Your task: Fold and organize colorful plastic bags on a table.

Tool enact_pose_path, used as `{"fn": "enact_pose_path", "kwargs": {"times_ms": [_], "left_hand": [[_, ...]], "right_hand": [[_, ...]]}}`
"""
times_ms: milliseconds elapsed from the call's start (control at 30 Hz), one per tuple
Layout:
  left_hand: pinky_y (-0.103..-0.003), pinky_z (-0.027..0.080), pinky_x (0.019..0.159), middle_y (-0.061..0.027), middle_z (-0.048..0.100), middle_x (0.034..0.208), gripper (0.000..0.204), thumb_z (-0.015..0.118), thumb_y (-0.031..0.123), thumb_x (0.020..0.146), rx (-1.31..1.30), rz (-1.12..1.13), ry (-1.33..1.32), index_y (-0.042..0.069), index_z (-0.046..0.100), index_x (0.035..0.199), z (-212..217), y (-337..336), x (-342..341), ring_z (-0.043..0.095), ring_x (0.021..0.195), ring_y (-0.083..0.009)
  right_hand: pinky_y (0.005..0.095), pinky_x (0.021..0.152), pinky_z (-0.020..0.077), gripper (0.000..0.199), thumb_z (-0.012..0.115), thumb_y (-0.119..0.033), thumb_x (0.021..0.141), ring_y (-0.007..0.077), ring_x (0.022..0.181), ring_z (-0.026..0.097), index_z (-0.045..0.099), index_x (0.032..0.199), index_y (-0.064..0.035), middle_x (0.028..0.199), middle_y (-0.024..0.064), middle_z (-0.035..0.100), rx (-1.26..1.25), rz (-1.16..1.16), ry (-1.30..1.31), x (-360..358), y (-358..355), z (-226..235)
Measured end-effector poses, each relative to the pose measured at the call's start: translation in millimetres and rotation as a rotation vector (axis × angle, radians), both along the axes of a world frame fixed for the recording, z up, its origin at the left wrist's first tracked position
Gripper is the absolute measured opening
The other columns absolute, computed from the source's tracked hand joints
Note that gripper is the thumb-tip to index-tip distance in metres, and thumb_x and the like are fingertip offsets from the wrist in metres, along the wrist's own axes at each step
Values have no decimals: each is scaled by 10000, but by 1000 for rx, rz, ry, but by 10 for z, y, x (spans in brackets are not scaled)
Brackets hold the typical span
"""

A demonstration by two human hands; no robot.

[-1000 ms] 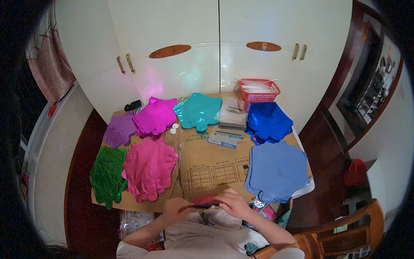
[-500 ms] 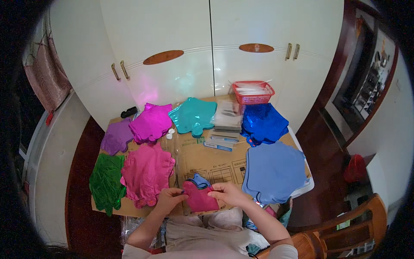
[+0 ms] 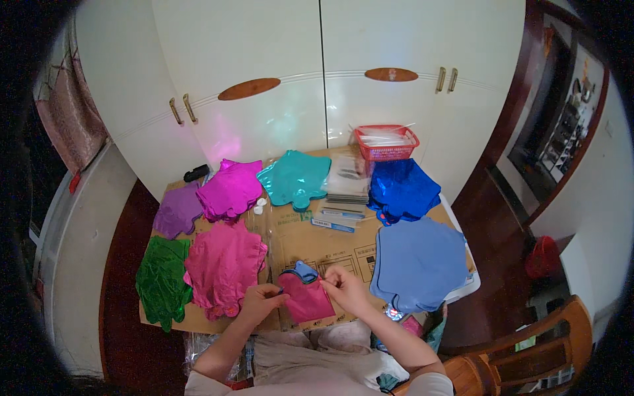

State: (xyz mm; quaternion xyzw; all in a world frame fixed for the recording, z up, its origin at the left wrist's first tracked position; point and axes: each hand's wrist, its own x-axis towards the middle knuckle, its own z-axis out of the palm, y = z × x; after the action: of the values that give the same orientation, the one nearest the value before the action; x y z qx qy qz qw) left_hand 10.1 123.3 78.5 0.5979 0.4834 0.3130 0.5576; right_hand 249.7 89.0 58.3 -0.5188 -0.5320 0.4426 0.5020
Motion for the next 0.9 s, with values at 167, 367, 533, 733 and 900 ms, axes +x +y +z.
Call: {"fn": "enact_pose_path", "kwargs": {"times_ms": [167, 367, 533, 733, 900], "left_hand": [[-200, 415, 531, 22, 626, 673, 107, 739, 100, 792, 3, -21, -41, 10, 699, 833, -42, 118, 30, 533, 603, -34], [-204, 437, 527, 0, 623, 684, 104, 727, 73, 800, -57, -64, -139, 1, 666, 842, -115, 229, 112, 550, 591, -51], [-208, 462, 539, -25, 633, 714, 117, 722, 81, 803, -70, -90, -85, -4, 661, 857, -192, 301, 126, 574, 606, -68], [-221, 482, 565, -48, 659, 748, 167, 685, 132, 819, -69, -147, 78, -22, 670, 883, -135, 485, 84, 604, 637, -86], [-269, 503, 627, -73, 681, 756, 221, 709, 186, 787, 154, -156, 344, -5, 684, 896, -85, 502, 114, 633, 675, -117]], "right_hand": [[223, 561, 417, 177, 682, -145, 849, 49, 608, 494, 659, 970, -18, 672, -23, 580, -118, 42, 47, -26, 64, 155], [199, 615, 447, 124, 626, -109, 890, 52, 675, 542, 636, 963, -9, 806, -15, 626, -108, -10, 100, 41, 279, -61], [205, 609, 459, 75, 611, -69, 886, 55, 677, 554, 651, 936, -29, 786, -21, 621, -357, 268, 163, 208, 528, -157], [206, 560, 438, 98, 603, -55, 886, 41, 644, 532, 666, 948, -13, 759, -26, 618, -243, 315, -156, 252, 667, -203], [254, 516, 411, 95, 631, -103, 851, 72, 568, 502, 666, 880, -19, 618, -13, 549, -257, 235, -130, 216, 694, -212]]}}
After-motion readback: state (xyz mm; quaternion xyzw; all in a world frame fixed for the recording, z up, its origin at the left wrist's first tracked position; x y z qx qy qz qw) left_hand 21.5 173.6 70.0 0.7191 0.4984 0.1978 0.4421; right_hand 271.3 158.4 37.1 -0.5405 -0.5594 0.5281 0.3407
